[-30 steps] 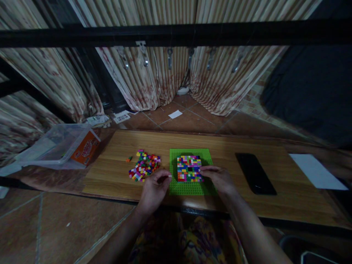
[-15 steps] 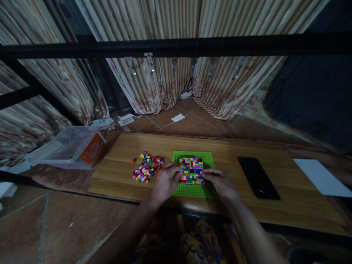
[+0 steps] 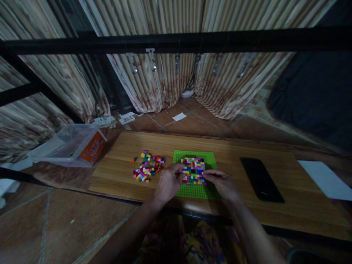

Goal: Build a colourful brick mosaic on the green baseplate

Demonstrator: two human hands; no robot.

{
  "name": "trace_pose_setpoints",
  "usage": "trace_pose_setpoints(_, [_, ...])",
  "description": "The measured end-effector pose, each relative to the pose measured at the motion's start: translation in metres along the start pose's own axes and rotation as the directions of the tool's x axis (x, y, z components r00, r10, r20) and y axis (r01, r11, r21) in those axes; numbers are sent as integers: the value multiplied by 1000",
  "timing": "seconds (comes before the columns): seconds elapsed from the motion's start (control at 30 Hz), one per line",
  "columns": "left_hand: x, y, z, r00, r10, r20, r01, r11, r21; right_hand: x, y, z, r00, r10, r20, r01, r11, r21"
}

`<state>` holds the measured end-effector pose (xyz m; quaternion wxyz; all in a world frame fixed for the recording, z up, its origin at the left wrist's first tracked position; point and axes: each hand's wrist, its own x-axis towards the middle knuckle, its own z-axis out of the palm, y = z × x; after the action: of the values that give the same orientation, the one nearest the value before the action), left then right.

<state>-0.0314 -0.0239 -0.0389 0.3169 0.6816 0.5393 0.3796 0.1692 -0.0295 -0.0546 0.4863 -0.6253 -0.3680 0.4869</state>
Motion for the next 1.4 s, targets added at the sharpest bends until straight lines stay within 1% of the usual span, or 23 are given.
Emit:
trace_pose_setpoints(0.1, [-2,-5,-2,997,-52,-56,43,988,-147,-1,0,0,1000,-10,-5,10,1000,-2])
trace_pose_setpoints(0.23, [1,-11,1,973,-204,-111,161,937,-309,-3,-1,-2,1000,4,-25,-3,999,46])
trace_pose_setpoints(0.37, [7,-13,9,950,-296,-98,245,902,-355,-3,-2,-4,999,29,-41,-26,996,81])
trace_pose_setpoints(0.57, [12,-11,16,926,-374,-56,319,852,-415,-3,-3,-3,998,52,-25,-49,993,103])
trace_pose_setpoints(0.73, [15,-10,14,917,-396,-37,338,825,-452,-1,-1,-3,998,51,-25,-49,994,94])
trace_pose_setpoints(0.87, [17,-8,13,921,-388,-42,333,836,-435,0,1,-3,998,58,-35,-54,994,91])
trace_pose_setpoints(0.97, [18,-8,15,913,-406,-45,349,832,-431,1,2,-3,997,60,-47,-56,995,84])
trace_pose_setpoints(1.07, [18,-9,18,902,-429,-44,363,812,-457,2,3,-2,998,45,-54,-41,997,68])
trace_pose_setpoints(1.17, [17,-8,18,906,-420,-51,345,803,-487,3,4,-3,999,11,-48,-8,998,59])
trace_pose_setpoints(1.27, [13,-4,9,912,-399,-90,304,808,-505,2,5,-6,997,-19,-81,23,999,47])
trace_pose_setpoints(1.33, [6,-5,-5,924,-352,-150,237,834,-498,0,6,-10,992,-32,-125,38,998,50])
trace_pose_setpoints(1.4, [-7,-12,-24,935,-288,-208,164,869,-467,-6,4,-12,982,-43,-185,52,998,43])
